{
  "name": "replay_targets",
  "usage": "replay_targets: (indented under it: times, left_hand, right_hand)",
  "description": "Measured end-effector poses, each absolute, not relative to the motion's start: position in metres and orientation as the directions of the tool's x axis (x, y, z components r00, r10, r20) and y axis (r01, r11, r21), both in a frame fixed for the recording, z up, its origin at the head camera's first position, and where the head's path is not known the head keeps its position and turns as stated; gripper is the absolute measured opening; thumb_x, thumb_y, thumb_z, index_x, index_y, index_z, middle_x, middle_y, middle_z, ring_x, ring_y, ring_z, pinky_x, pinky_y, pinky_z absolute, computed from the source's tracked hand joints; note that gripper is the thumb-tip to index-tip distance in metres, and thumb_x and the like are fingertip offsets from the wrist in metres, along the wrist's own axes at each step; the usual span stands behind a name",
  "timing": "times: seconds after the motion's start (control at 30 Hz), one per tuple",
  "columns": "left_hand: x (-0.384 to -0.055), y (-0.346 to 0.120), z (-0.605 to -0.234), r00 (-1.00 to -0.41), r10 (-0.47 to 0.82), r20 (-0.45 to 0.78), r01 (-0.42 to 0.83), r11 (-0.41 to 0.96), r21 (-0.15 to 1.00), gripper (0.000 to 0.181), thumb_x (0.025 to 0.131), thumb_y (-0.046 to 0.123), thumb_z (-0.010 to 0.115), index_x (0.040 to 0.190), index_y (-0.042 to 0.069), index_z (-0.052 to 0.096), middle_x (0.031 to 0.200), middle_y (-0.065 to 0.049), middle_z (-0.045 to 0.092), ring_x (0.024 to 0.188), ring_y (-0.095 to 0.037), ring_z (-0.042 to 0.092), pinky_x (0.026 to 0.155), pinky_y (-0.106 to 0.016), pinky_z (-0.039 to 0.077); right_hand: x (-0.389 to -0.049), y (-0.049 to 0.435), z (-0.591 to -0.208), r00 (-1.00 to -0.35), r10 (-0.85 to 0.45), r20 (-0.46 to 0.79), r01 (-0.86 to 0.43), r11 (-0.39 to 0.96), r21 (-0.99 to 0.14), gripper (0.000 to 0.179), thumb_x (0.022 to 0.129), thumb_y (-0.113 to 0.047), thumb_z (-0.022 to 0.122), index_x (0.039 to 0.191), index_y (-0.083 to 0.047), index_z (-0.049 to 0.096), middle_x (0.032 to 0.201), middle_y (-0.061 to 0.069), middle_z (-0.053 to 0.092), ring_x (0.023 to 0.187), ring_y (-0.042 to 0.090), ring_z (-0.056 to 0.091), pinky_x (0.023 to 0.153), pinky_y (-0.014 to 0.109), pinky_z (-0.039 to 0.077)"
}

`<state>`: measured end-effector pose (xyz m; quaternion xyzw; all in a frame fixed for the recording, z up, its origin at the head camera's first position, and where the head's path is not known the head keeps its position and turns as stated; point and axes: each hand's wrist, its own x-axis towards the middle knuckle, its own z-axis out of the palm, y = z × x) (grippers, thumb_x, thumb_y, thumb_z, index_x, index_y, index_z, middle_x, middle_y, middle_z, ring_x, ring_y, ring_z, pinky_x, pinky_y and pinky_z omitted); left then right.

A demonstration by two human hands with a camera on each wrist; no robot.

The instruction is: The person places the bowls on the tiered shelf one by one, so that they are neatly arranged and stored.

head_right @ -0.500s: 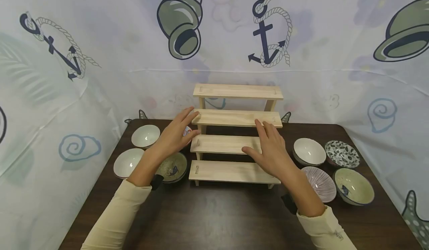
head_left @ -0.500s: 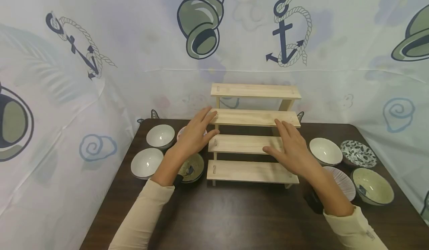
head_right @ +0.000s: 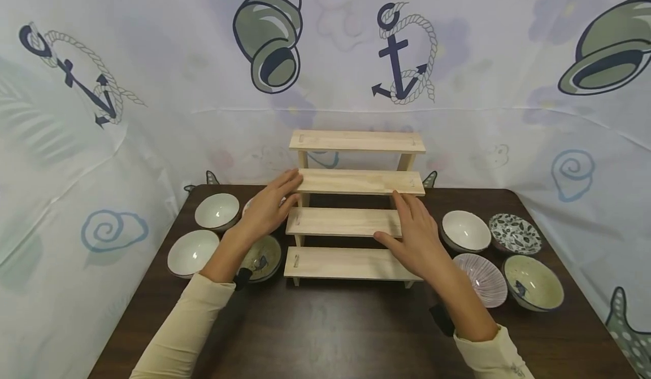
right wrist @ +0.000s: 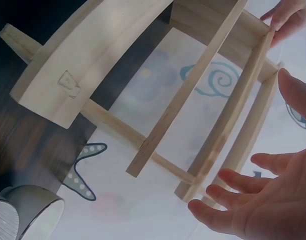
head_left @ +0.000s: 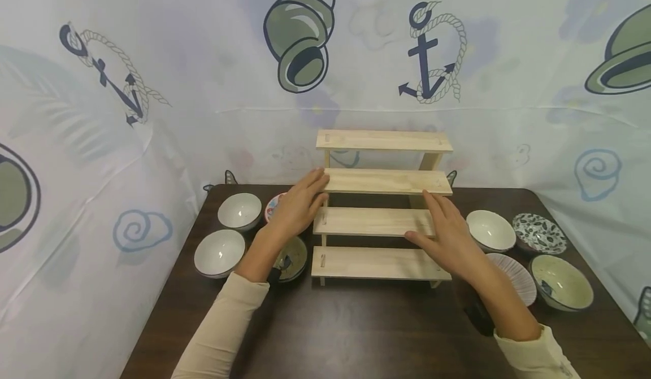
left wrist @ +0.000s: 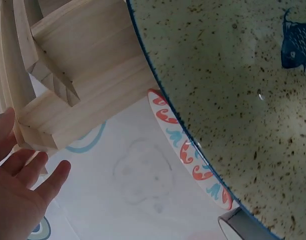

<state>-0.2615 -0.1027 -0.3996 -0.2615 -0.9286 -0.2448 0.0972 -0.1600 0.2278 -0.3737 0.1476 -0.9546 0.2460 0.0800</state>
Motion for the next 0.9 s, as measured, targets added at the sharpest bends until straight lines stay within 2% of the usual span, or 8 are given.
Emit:
replay_targets:
  times: [0.4,0.67,0.9]
  left_hand:
    - [-0.265,-0.098,-0.404,-0.819,0.448,0.358,0.566,0.734,0.375,0.044,0.109,0.016,0.051,0.153,0.009,0.050,0.162,-0.010,0.044,0.155,-0.028,0.035,0.124,-0.049,0.035]
    - [-0.267,-0.098,-0.408,-0.817,0.422,0.394,0.564,0.731,0.385,0.042,0.109,0.014,0.050,0.150,0.009,0.053,0.160,-0.009,0.048,0.153,-0.027,0.040,0.122,-0.049,0.037]
    - [-0.267,-0.098,-0.408,-0.826,0.380,0.416,0.544,0.728,0.416,0.043,0.107,0.010,0.054,0.149,0.007,0.054,0.158,-0.009,0.049,0.151,-0.026,0.042,0.121,-0.048,0.039]
  right_hand:
    - [-0.152,0.237,-0.384,-0.952,-0.201,0.230,-0.288,0.842,-0.457,0.093,0.095,-0.031,0.075,0.163,0.002,0.019,0.159,0.036,0.029,0.147,0.055,0.027,0.113,0.074,0.027]
    - [-0.149,0.245,-0.392,-0.946,-0.173,0.274,-0.279,0.863,-0.421,0.093,0.090,-0.026,0.081,0.158,0.008,0.028,0.151,0.039,0.036,0.140,0.056,0.036,0.107,0.075,0.034]
    - [-0.143,0.254,-0.396,-0.964,-0.132,0.231,-0.222,0.880,-0.421,0.091,0.091,-0.028,0.079,0.158,0.008,0.028,0.153,0.039,0.035,0.142,0.057,0.034,0.110,0.075,0.031]
